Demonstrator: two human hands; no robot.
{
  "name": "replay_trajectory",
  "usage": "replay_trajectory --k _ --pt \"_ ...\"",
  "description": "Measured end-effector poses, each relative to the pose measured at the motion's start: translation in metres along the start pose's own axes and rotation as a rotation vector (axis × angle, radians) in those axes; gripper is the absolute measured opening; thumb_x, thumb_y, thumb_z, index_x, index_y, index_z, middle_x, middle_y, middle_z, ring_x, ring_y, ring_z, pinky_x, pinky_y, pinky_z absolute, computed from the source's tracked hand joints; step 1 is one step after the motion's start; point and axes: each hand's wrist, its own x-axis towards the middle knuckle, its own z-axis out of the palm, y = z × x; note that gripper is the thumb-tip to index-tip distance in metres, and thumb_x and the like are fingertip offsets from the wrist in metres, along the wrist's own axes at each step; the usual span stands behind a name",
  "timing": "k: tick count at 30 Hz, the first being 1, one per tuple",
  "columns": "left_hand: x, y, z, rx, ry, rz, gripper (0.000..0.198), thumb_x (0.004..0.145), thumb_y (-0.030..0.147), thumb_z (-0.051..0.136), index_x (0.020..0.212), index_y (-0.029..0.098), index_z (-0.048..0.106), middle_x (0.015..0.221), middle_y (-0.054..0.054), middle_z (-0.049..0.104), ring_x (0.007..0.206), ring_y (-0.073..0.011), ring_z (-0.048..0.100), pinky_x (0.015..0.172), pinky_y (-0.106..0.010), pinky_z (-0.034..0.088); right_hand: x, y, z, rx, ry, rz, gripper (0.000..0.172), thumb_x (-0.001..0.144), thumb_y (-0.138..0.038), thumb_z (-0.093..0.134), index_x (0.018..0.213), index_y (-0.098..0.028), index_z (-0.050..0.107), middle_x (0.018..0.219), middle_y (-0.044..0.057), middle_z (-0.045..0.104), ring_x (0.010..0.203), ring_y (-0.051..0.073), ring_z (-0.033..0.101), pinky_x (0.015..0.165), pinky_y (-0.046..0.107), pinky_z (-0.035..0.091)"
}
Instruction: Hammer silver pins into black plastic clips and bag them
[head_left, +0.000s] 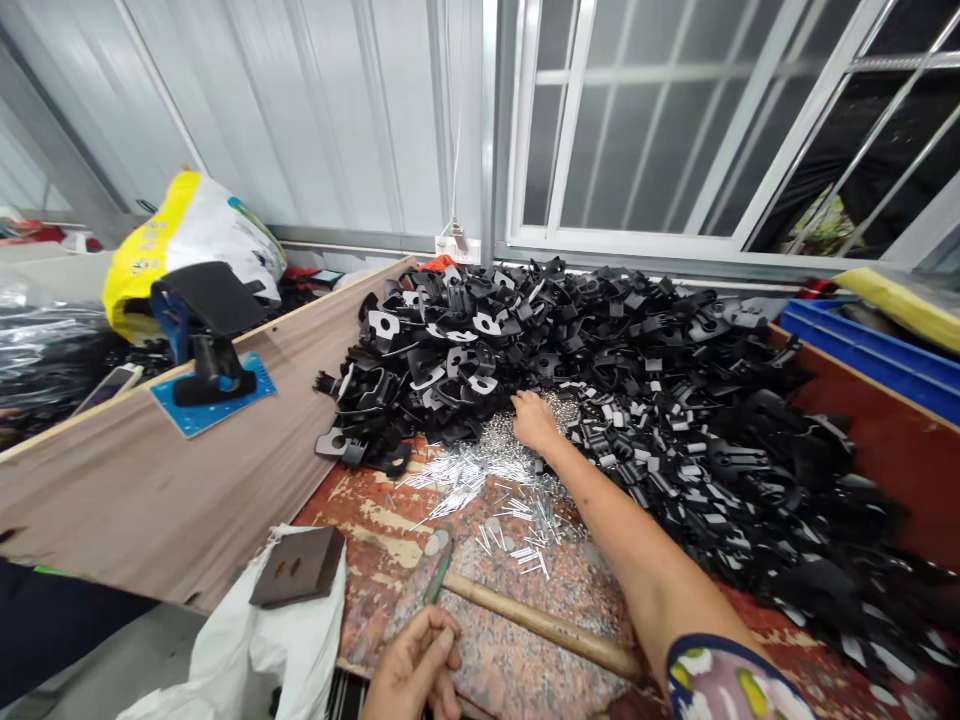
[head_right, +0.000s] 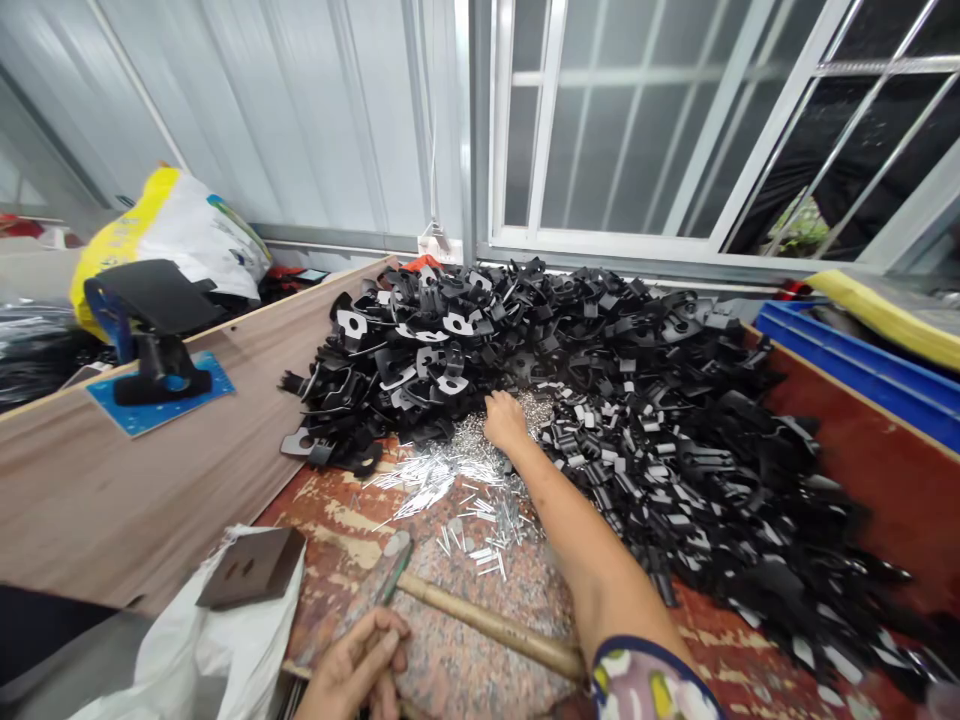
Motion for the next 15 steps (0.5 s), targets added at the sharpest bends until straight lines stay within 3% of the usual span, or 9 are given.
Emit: replay_trajectory --k 3,6,9,12,15 --pt "-0.001 0.001 -0.002 -0.024 -0.016 -0.006 0.052 0.071 0.065 0.079 0.083 0.018 0.063 0.065 0.001 0.066 0.035 -0.0102 0.059 0.033 -0.015 0.037 0.014 -0.009 0.002 0.041 -0.072 0.026 0.037 0.097 -0.037 0.062 0.128 -0.017 0.059 0.129 0.010 0.061 0.109 0.023 0.063 0.092 0.045 0.056" --pt "-0.006 0.007 -0.003 -0.051 -0.023 -0.042 0.052 0.068 0.064 0.082 0.080 0.017 0.063 0.064 0.000 0.066 0.037 -0.0104 0.059 0.035 -0.016 0.040 -0.004 -0.003 -0.007 0.073 -0.129 0.045 0.034 0.097 -0.038 0.062 0.124 -0.017 0.061 0.125 0.009 0.062 0.105 0.022 0.064 0.089 0.043 0.057" --pt "-0.011 0.023 0.001 -0.101 -0.046 -0.109 0.047 0.069 0.056 0.086 0.084 0.017 0.065 0.066 -0.001 0.067 0.041 -0.0106 0.060 0.038 -0.016 0.043 -0.056 0.006 -0.022 0.118 -0.142 0.020 0.025 0.100 -0.031 0.058 0.120 -0.017 0.064 0.119 0.010 0.067 0.105 0.022 0.065 0.093 0.041 0.054" --pt "-0.010 0.044 0.014 -0.179 -0.093 -0.164 0.051 0.073 0.051 0.084 0.109 0.020 0.065 0.075 -0.004 0.071 0.052 -0.0150 0.065 0.042 -0.019 0.048 -0.126 -0.002 -0.036 0.193 -0.138 -0.075 0.029 0.099 -0.016 0.052 0.122 -0.024 0.067 0.113 0.006 0.074 0.107 0.018 0.065 0.099 0.035 0.047" --pt "-0.002 0.061 0.034 -0.259 -0.139 -0.251 0.062 0.076 0.056 0.079 0.125 0.024 0.060 0.099 -0.011 0.075 0.072 -0.0220 0.071 0.048 -0.024 0.054 -0.192 -0.025 -0.040 0.422 -0.100 -0.386 0.034 0.096 -0.009 0.053 0.120 -0.027 0.068 0.113 -0.001 0.075 0.104 0.012 0.066 0.098 0.030 0.046"
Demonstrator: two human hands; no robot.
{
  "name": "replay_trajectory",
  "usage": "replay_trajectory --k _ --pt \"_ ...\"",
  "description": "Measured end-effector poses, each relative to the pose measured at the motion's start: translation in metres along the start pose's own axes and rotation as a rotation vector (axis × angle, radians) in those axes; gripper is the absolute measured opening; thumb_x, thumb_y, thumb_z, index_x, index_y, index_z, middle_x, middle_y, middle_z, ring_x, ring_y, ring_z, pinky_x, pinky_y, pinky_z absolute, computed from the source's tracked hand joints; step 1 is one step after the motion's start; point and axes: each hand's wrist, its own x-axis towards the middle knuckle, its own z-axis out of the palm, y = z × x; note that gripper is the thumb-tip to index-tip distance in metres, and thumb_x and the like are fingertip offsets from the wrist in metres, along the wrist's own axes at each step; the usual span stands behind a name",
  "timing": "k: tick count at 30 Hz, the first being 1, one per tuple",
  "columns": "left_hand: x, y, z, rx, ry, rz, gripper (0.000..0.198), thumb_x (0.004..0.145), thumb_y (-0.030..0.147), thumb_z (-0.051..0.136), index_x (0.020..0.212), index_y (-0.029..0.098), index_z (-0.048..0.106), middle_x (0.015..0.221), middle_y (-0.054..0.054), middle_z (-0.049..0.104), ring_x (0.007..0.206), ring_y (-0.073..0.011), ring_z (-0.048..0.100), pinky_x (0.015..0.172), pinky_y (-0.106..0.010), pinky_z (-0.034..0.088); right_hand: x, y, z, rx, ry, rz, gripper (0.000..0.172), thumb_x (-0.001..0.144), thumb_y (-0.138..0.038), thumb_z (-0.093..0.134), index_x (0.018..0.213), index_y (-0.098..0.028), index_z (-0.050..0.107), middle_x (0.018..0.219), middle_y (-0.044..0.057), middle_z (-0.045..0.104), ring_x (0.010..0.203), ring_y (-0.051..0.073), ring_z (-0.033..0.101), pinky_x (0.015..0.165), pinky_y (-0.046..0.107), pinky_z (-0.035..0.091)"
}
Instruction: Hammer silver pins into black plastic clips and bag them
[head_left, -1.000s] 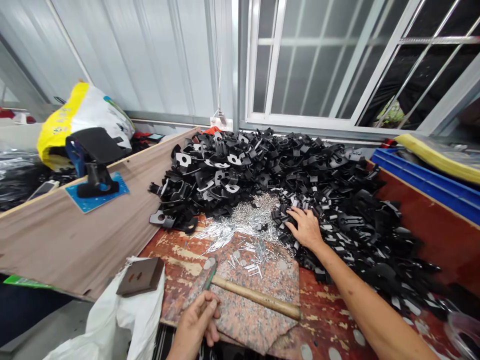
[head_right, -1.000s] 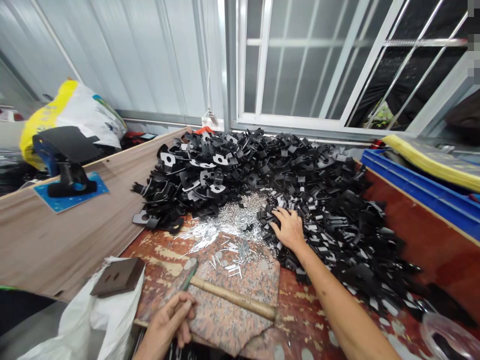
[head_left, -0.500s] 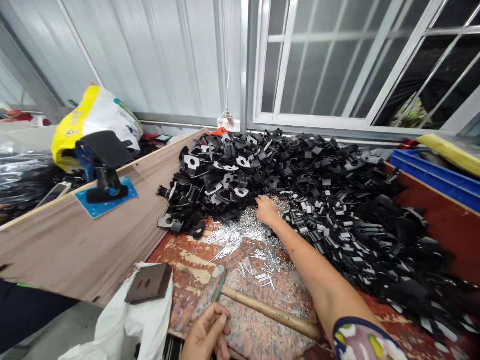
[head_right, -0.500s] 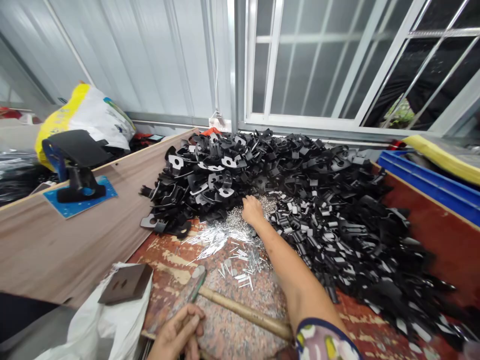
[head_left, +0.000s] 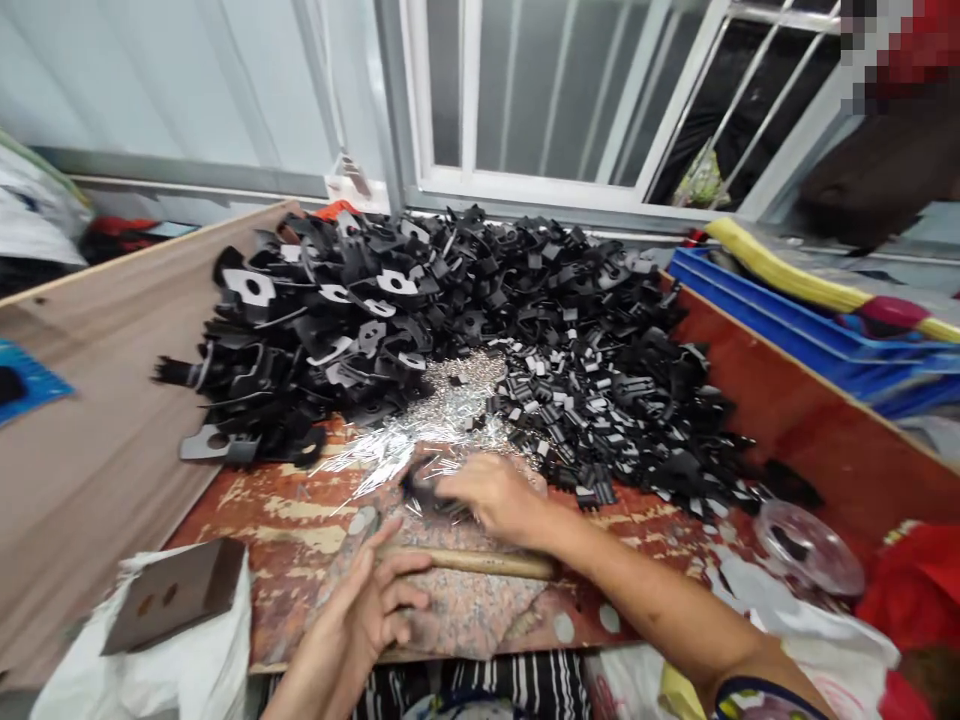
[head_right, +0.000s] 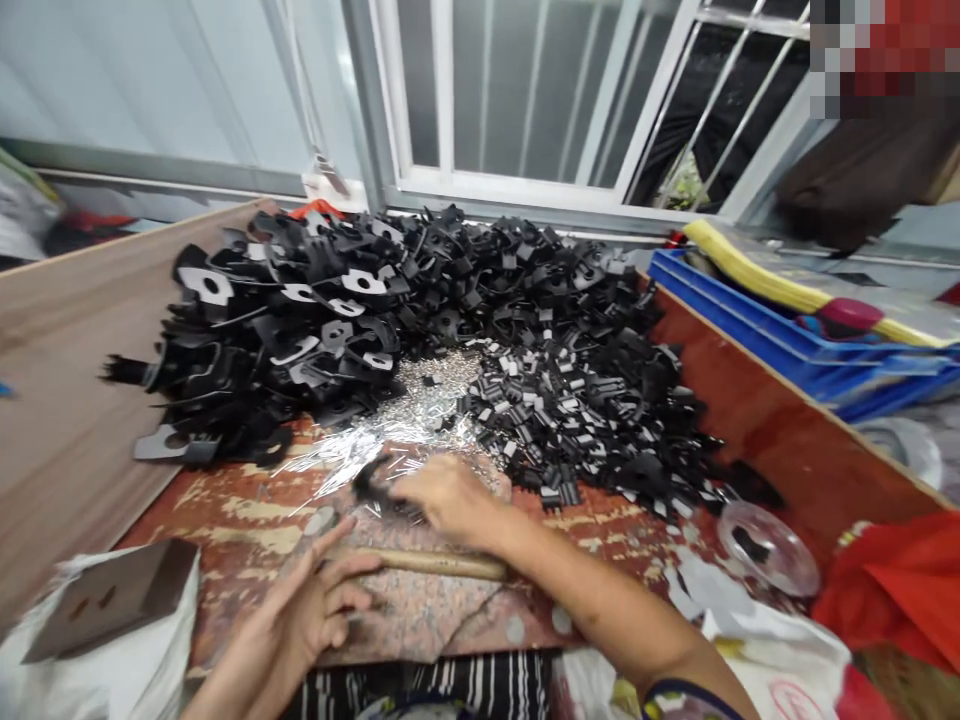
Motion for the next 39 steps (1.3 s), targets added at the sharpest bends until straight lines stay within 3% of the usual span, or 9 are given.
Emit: replay_trajectory --k 2,4,8,10,16,23,30,34,39 --pt "0.004 0.001 0.011 -0.031 -0.051 -0.091 0.056 0.076 0.059 0.078 0.117 0.022 0.065 0.099 -0.011 0.074 0.071 -0.0212 0.071 0.047 -0.023 0.053 -0.026 -0.018 0.010 0.137 0.048 -0.239 0.034 0.095 -0.008 0.052 0.121 -0.023 0.067 0.119 0.001 0.074 0.109 0.012 0.064 0.099 0.033 0.046" --pt "0.006 -0.002 0.015 -0.056 -0.061 -0.142 0.044 0.074 0.053 0.082 0.101 0.020 0.071 0.086 -0.007 0.073 0.060 -0.0157 0.067 0.045 -0.020 0.051 -0.045 -0.018 0.009 0.163 0.094 -0.286 0.035 0.095 -0.009 0.052 0.125 -0.023 0.065 0.126 0.002 0.071 0.114 0.014 0.063 0.100 0.037 0.046" --pt "0.002 -0.010 0.010 -0.106 0.051 -0.083 0.031 0.062 0.028 0.092 0.086 0.020 0.072 0.089 -0.003 0.075 0.065 -0.0148 0.069 0.056 -0.021 0.057 -0.062 0.037 -0.024 -0.159 0.192 0.226 0.047 0.093 -0.005 0.049 0.128 -0.030 0.066 0.125 -0.002 0.071 0.113 0.014 0.062 0.101 0.033 0.047" --pt "-0.001 -0.012 0.008 -0.123 0.089 -0.073 0.029 0.064 0.029 0.089 0.087 0.019 0.074 0.098 -0.006 0.076 0.071 -0.0193 0.071 0.060 -0.027 0.060 -0.062 0.076 -0.045 -0.265 0.243 0.395 0.050 0.091 0.000 0.041 0.132 -0.019 0.064 0.129 0.009 0.068 0.117 0.020 0.060 0.105 0.039 0.045" --pt "-0.018 -0.016 0.004 -0.058 0.126 -0.066 0.035 0.067 0.039 0.090 0.089 0.014 0.077 0.093 -0.011 0.076 0.067 -0.0208 0.068 0.051 -0.027 0.054 -0.048 0.131 -0.064 -0.356 0.186 0.456 0.037 0.092 -0.009 0.047 0.120 -0.018 0.070 0.121 0.014 0.066 0.107 0.027 0.057 0.099 0.039 0.043" --pt "-0.038 -0.012 -0.006 0.080 0.140 0.011 0.041 0.068 0.047 0.087 0.097 0.019 0.080 0.103 -0.011 0.076 0.086 -0.0257 0.069 0.061 -0.029 0.053 -0.065 0.090 -0.064 -0.306 0.301 0.492 0.035 0.098 -0.022 0.044 0.125 -0.017 0.066 0.110 0.014 0.065 0.106 0.028 0.056 0.097 0.041 0.043" --pt "-0.038 -0.013 -0.001 0.049 0.092 0.023 0.038 0.075 0.046 0.083 0.097 0.015 0.079 0.103 -0.014 0.076 0.080 -0.0250 0.067 0.062 -0.031 0.053 -0.089 -0.003 0.000 0.294 0.209 0.476 0.021 0.095 -0.028 0.056 0.108 -0.024 0.071 0.094 0.003 0.073 0.082 0.018 0.068 0.076 0.029 0.052" --pt "-0.041 -0.010 -0.003 0.066 0.079 -0.011 0.039 0.074 0.046 0.083 0.099 0.016 0.079 0.102 -0.012 0.076 0.087 -0.0271 0.067 0.069 -0.033 0.054 -0.106 -0.008 -0.003 0.044 0.124 0.531 0.037 0.099 -0.022 0.043 0.131 -0.022 0.062 0.092 0.006 0.075 0.080 0.020 0.069 0.076 0.032 0.052" --pt "-0.044 -0.010 -0.013 0.228 0.209 -0.004 0.043 0.069 0.047 0.087 0.099 0.018 0.079 0.113 -0.010 0.073 0.095 -0.0250 0.065 0.077 -0.029 0.051 -0.104 -0.001 -0.012 -0.028 0.011 0.087 0.055 0.086 -0.001 0.046 0.130 -0.029 0.064 0.131 0.003 0.067 0.122 0.024 0.056 0.102 0.044 0.047"
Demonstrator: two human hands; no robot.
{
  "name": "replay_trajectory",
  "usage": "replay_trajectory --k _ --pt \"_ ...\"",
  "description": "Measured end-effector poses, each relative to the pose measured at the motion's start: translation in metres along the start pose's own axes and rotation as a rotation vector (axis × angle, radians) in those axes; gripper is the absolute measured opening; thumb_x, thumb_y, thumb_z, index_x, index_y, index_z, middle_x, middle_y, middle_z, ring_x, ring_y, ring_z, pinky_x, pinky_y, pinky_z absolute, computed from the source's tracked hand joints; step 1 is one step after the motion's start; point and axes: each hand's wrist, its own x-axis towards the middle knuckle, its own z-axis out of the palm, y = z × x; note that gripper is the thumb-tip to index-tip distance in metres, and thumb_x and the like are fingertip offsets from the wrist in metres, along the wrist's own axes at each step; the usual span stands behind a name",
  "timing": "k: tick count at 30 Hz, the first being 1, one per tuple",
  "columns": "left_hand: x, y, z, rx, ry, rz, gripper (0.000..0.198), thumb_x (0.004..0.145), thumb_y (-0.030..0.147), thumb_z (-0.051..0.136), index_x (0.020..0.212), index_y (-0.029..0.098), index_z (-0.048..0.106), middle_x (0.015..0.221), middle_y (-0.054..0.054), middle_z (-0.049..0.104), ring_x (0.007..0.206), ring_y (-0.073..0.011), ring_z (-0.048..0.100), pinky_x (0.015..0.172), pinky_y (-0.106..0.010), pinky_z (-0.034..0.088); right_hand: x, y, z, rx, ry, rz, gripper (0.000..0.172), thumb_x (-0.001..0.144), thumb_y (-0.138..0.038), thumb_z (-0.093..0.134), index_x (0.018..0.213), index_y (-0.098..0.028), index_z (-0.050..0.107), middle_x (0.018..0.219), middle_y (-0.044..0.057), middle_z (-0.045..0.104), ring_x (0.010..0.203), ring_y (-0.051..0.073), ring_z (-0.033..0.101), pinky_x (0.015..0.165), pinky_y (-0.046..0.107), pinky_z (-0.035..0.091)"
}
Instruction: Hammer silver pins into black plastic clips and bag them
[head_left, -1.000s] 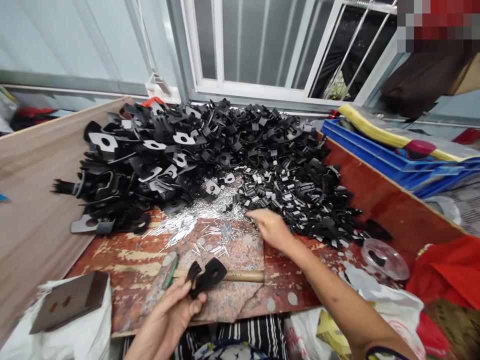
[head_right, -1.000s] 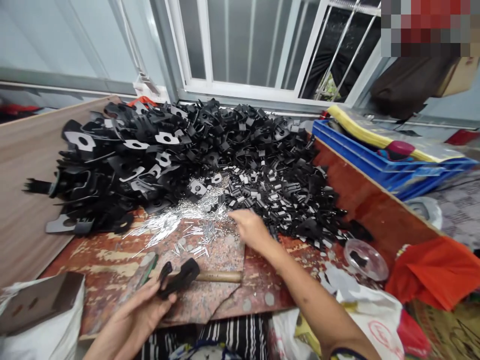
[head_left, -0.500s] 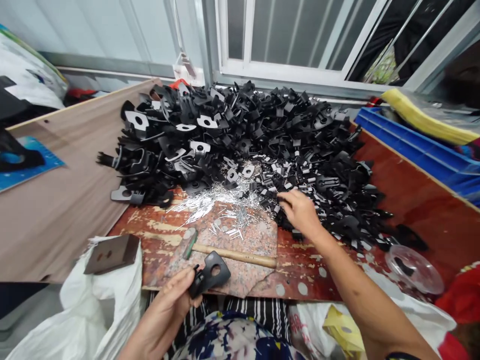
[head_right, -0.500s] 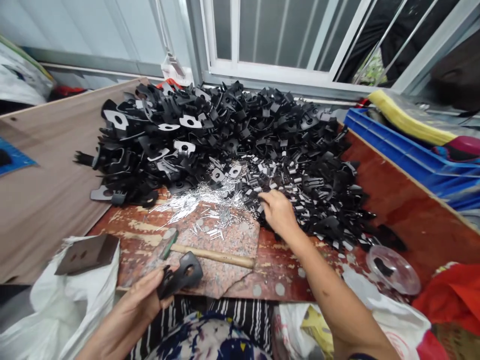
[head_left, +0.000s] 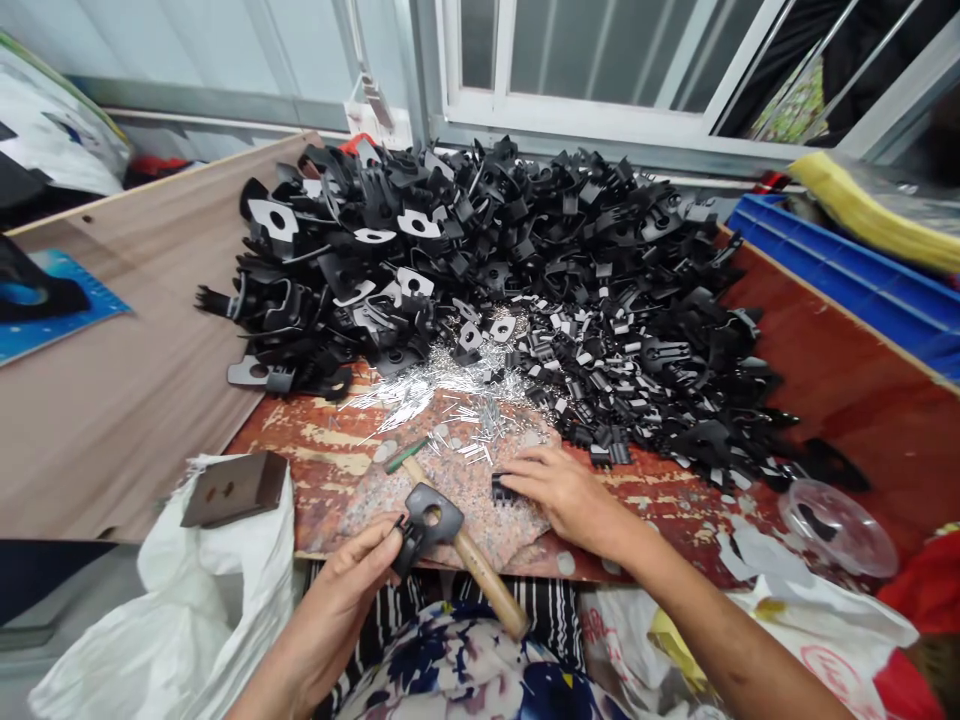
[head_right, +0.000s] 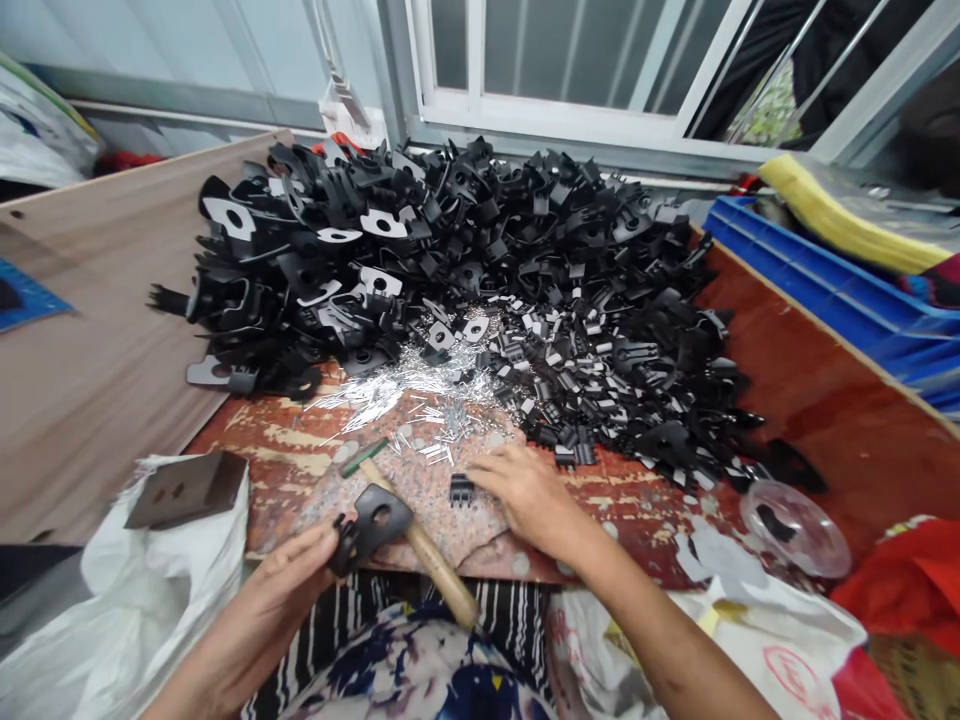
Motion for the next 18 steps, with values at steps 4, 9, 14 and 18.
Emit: replay_trajectory --k 4,9,14,18 --pt "-0.002 -0.002 0.000 0.081 -0.024 0.033 0.034 0.072 0.049 0.084 0.089 0.020 0.079 0.115 -0.007 0.066 0.093 -0.0215 0.058 0.070 -0.025 0.050 0.017 -0.004 0.028 0.159 -0.024 -0.178 0.056 0.085 0.004 0.048 0.132 -0.023 0.064 0.131 0.005 0.068 0.125 0.023 0.054 0.103 0.043 0.048" --pt "-0.002 -0.002 0.011 0.111 -0.165 0.094 0.030 0.072 0.045 0.084 0.074 0.017 0.076 0.115 -0.009 0.055 0.088 -0.0202 0.053 0.065 -0.025 0.054 0.033 -0.019 0.042 0.358 0.315 0.104 0.033 0.089 -0.005 0.053 0.109 -0.021 0.074 0.100 0.006 0.076 0.092 0.020 0.066 0.085 0.037 0.054" --pt "0.005 0.001 0.040 -0.006 -0.271 0.104 0.028 0.074 0.042 0.084 0.077 0.015 0.076 0.108 -0.007 0.051 0.074 -0.0132 0.053 0.060 -0.024 0.056 0.042 -0.059 0.025 0.479 0.503 0.176 0.021 0.088 -0.012 0.062 0.099 -0.026 0.075 0.088 0.002 0.074 0.088 0.020 0.066 0.101 0.046 0.047" --pt "0.009 0.001 0.060 -0.123 -0.319 0.150 0.023 0.077 0.038 0.083 0.084 0.016 0.079 0.100 -0.006 0.053 0.077 -0.0137 0.055 0.062 -0.023 0.059 0.041 -0.082 0.026 0.454 0.505 0.133 0.027 0.090 -0.012 0.059 0.105 -0.028 0.074 0.088 -0.001 0.074 0.087 0.018 0.066 0.116 0.057 0.028"
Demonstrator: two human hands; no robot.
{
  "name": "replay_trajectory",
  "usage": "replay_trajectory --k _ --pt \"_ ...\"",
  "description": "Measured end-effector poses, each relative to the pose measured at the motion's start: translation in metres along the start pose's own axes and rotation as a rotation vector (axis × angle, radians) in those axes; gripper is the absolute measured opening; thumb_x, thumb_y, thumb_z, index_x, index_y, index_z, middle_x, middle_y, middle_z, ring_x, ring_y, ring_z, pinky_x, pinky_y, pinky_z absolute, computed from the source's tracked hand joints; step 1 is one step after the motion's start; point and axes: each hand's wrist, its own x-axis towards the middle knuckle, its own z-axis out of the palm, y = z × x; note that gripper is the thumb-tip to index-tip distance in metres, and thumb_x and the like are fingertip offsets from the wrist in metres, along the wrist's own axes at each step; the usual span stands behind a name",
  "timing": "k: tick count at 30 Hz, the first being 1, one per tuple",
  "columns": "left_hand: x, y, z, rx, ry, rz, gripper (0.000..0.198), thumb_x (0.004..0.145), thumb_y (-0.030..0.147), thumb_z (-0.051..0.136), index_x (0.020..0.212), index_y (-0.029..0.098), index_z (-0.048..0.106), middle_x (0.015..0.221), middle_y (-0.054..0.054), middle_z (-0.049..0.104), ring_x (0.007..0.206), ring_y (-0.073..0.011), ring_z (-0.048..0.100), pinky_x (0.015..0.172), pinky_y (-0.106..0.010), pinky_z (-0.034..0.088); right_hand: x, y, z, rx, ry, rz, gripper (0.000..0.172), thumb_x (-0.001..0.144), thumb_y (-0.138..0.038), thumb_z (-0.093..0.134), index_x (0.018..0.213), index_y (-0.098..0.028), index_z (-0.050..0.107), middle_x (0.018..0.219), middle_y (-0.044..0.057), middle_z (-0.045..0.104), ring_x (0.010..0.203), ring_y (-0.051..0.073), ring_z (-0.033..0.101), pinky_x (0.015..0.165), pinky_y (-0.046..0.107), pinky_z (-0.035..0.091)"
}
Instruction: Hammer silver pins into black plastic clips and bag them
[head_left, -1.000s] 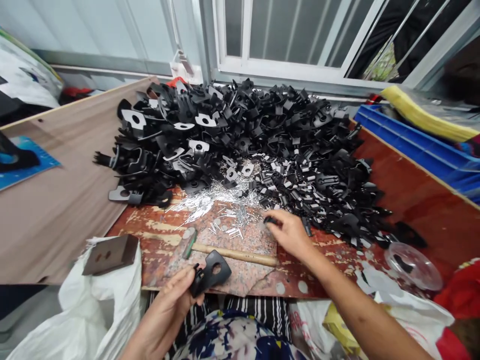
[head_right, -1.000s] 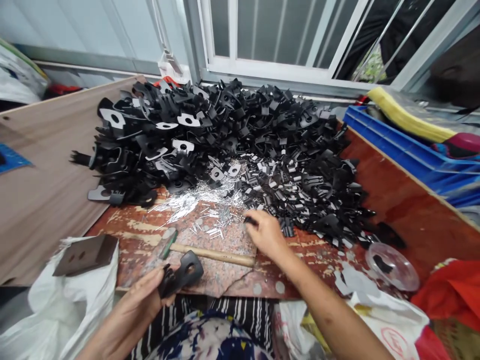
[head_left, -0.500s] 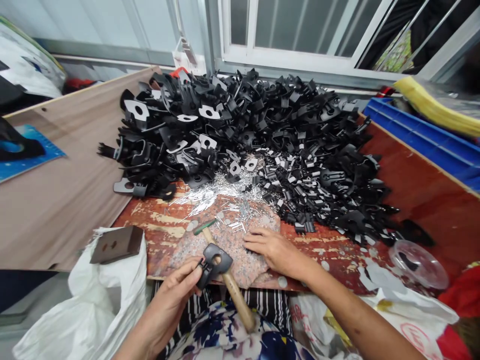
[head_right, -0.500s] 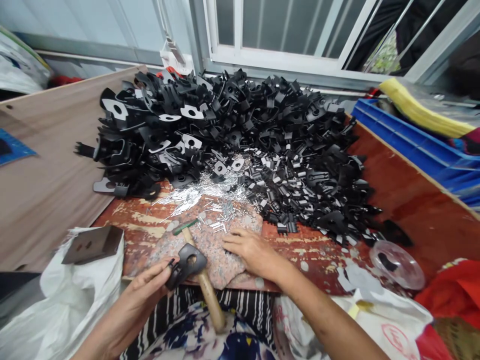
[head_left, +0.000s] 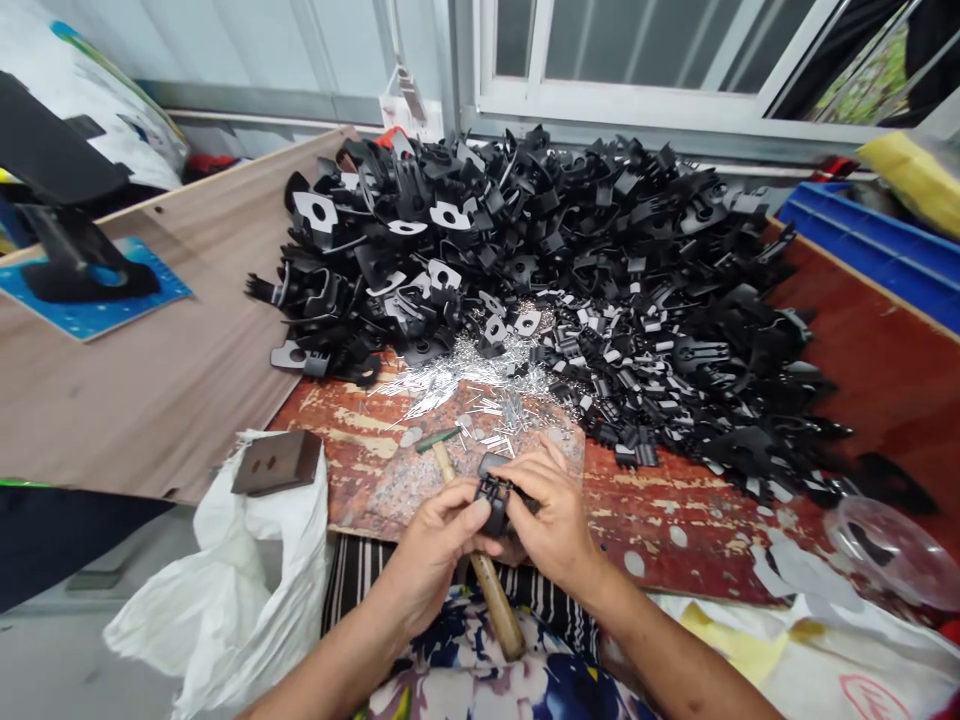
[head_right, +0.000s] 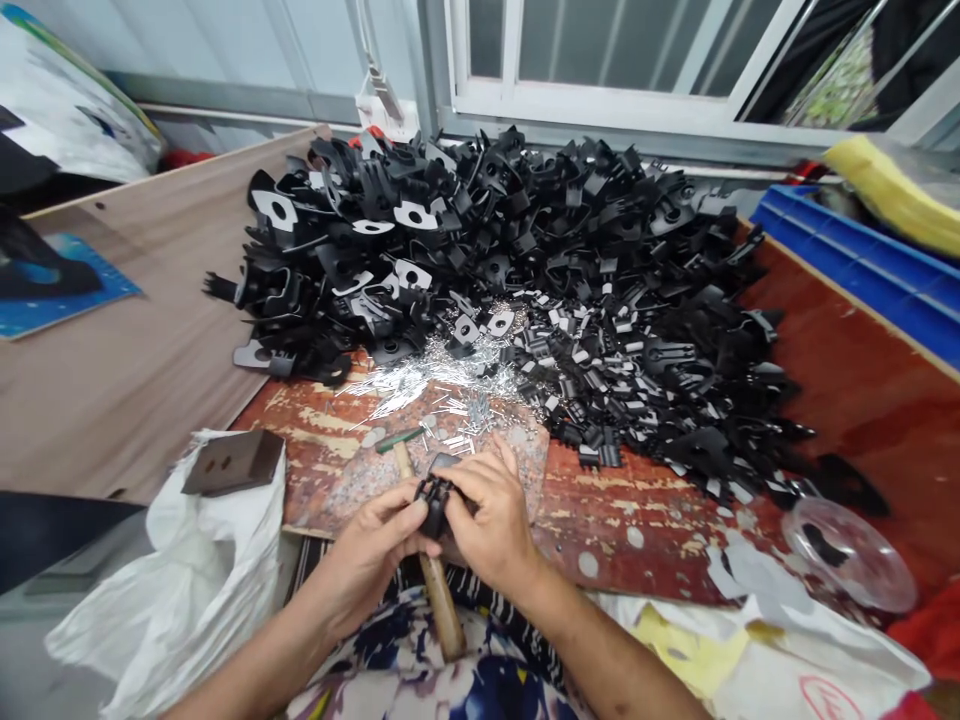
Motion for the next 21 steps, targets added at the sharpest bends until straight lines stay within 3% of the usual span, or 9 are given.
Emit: replay_trajectory --k 5,10,14,16,17,19,21 --pt "-0.001 -0.003 -0.001 -0.017 -0.023 0.029 0.019 0.080 0.035 0.081 0.083 0.016 0.079 0.103 -0.005 0.054 0.079 -0.0135 0.058 0.065 -0.023 0.060 -0.006 0.001 0.003 -0.007 0.014 -0.049 0.036 0.091 -0.011 0.055 0.116 -0.031 0.072 0.091 -0.001 0.074 0.094 0.019 0.066 0.119 0.060 0.022" --pt "-0.002 0.000 -0.010 0.047 -0.037 0.017 0.023 0.079 0.038 0.081 0.079 0.015 0.077 0.104 -0.007 0.054 0.073 -0.0125 0.056 0.057 -0.021 0.057 -0.012 -0.007 0.000 0.098 -0.139 -0.053 0.042 0.095 -0.014 0.049 0.130 -0.030 0.065 0.095 0.001 0.071 0.093 0.019 0.064 0.116 0.055 0.031" --pt "0.001 0.004 -0.018 0.175 -0.014 0.047 0.028 0.076 0.042 0.082 0.076 0.015 0.076 0.139 -0.010 0.044 0.068 -0.0097 0.058 0.053 -0.024 0.057 -0.015 -0.014 -0.001 0.289 -0.172 0.089 0.038 0.095 -0.017 0.050 0.127 -0.028 0.067 0.107 0.004 0.073 0.100 0.020 0.065 0.106 0.044 0.043" --pt "0.003 0.005 -0.023 0.239 -0.025 0.049 0.028 0.078 0.043 0.080 0.077 0.015 0.076 0.150 -0.009 0.038 0.065 -0.0074 0.058 0.054 -0.024 0.055 -0.009 -0.007 -0.006 0.310 -0.288 0.095 0.037 0.094 -0.018 0.052 0.126 -0.027 0.068 0.105 0.004 0.074 0.100 0.020 0.066 0.098 0.039 0.048" --pt "0.004 0.005 -0.026 0.261 -0.035 0.041 0.029 0.079 0.043 0.079 0.077 0.015 0.076 0.147 -0.010 0.043 0.063 -0.0066 0.057 0.054 -0.023 0.054 -0.003 0.000 -0.011 0.292 -0.379 0.093 0.036 0.094 -0.019 0.052 0.125 -0.027 0.069 0.101 0.003 0.074 0.096 0.019 0.066 0.093 0.037 0.050" --pt "0.005 0.005 -0.033 0.263 -0.031 0.012 0.030 0.078 0.044 0.080 0.077 0.015 0.076 0.120 -0.010 0.061 0.060 -0.0067 0.054 0.053 -0.019 0.050 0.015 0.022 -0.026 0.131 -0.479 0.090 0.033 0.095 -0.018 0.052 0.118 -0.028 0.073 0.093 0.001 0.075 0.088 0.018 0.064 0.086 0.035 0.048" --pt "0.005 0.004 -0.038 0.221 0.014 -0.023 0.030 0.076 0.044 0.083 0.076 0.015 0.075 0.087 -0.004 0.064 0.059 -0.0076 0.051 0.053 -0.017 0.046 0.039 0.049 -0.043 -0.214 -0.414 0.080 0.030 0.097 -0.017 0.052 0.112 -0.028 0.075 0.092 0.001 0.075 0.086 0.018 0.061 0.089 0.037 0.042"
